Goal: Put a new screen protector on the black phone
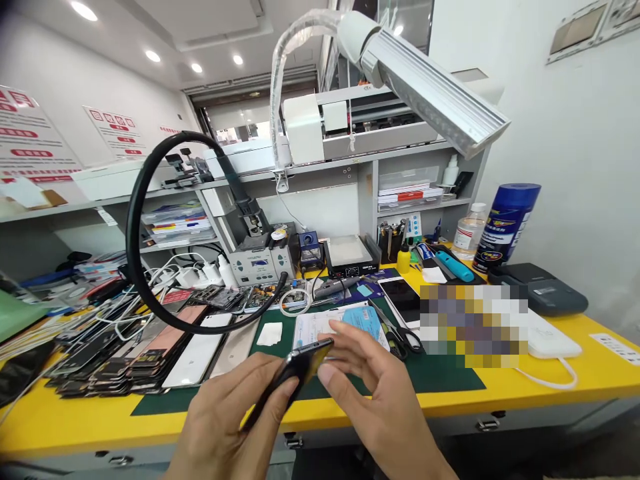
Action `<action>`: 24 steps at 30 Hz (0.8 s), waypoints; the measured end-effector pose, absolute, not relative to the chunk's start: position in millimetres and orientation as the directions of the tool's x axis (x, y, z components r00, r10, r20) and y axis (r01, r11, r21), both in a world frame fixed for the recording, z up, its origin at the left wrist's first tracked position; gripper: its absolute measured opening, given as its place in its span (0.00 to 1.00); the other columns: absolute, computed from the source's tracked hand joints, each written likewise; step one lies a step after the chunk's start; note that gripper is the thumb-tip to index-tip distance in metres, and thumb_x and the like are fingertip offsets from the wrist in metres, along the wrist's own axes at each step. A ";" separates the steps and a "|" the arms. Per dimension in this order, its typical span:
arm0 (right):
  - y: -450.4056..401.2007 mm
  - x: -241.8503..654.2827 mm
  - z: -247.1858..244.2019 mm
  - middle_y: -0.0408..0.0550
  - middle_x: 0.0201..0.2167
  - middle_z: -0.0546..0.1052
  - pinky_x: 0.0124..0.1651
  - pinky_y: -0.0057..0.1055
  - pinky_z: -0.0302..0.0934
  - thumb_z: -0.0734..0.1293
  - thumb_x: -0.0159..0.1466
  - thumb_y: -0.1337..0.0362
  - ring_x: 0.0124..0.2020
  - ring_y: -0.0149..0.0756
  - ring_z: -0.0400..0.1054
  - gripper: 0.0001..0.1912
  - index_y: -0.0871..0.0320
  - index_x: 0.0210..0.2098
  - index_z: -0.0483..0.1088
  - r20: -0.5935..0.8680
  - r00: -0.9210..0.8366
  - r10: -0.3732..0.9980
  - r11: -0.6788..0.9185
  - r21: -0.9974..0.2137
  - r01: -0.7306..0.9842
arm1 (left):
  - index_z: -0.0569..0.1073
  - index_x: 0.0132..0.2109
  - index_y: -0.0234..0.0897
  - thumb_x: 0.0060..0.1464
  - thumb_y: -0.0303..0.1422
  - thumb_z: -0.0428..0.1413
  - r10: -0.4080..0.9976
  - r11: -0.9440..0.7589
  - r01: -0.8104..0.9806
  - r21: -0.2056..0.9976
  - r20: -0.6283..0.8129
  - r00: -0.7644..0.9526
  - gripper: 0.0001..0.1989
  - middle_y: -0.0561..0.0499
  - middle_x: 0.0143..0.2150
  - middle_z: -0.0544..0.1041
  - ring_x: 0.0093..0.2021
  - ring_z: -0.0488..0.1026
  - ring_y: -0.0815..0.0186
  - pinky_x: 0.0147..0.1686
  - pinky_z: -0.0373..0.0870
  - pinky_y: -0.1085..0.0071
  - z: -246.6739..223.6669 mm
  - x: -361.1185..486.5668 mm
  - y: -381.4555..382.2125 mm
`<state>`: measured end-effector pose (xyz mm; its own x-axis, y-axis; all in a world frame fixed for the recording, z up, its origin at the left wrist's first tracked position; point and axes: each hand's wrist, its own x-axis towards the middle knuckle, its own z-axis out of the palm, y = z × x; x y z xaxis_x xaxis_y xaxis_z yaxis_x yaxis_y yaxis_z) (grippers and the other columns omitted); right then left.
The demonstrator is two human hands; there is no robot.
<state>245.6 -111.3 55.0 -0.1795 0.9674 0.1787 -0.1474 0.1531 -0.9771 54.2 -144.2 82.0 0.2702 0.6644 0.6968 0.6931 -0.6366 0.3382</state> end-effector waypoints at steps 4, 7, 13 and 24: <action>-115.7 248.4 59.4 0.53 0.57 0.76 0.60 0.39 0.67 0.70 0.68 0.55 0.58 0.47 0.71 0.25 0.51 0.63 0.69 0.301 -0.120 0.946 0.295 -0.953 -0.067 | 0.75 0.51 0.26 0.58 0.21 0.56 0.379 -0.642 0.757 -0.122 0.808 0.451 0.14 0.43 0.43 0.84 0.35 0.81 0.63 0.31 0.77 0.70 88.0 55.3 -138.0; -121.4 249.1 60.5 0.51 0.46 0.78 0.51 0.36 0.71 0.65 0.72 0.57 0.45 0.43 0.75 0.20 0.51 0.61 0.71 0.424 -0.040 0.905 0.425 -0.905 0.022 | 0.76 0.53 0.22 0.54 0.19 0.54 0.323 -0.568 0.767 -0.298 0.777 0.541 0.18 0.39 0.47 0.83 0.40 0.83 0.55 0.33 0.80 0.64 92.7 53.9 -135.4; -121.5 243.5 65.4 0.44 0.32 0.78 0.36 0.29 0.71 0.64 0.72 0.65 0.29 0.34 0.73 0.16 0.49 0.56 0.76 0.648 -0.132 0.750 0.661 -0.741 0.117 | 0.77 0.54 0.23 0.52 0.19 0.51 0.329 -0.513 0.749 -0.421 0.709 0.624 0.22 0.40 0.53 0.81 0.44 0.83 0.49 0.31 0.81 0.62 95.4 49.8 -133.1; -108.5 242.4 60.8 0.44 0.38 0.83 0.41 0.28 0.73 0.68 0.67 0.73 0.34 0.34 0.78 0.22 0.46 0.57 0.75 0.720 -0.263 0.642 0.763 -0.633 0.130 | 0.77 0.51 0.21 0.52 0.20 0.52 0.315 -0.585 0.723 -0.368 0.718 0.620 0.19 0.38 0.49 0.83 0.41 0.84 0.53 0.29 0.81 0.65 87.2 44.5 -130.7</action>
<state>242.4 -108.5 60.8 -0.2635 0.6419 0.7201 0.1299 0.7633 -0.6328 44.5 -130.7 87.2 0.6203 0.3154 0.7182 0.7231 -0.5847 -0.3677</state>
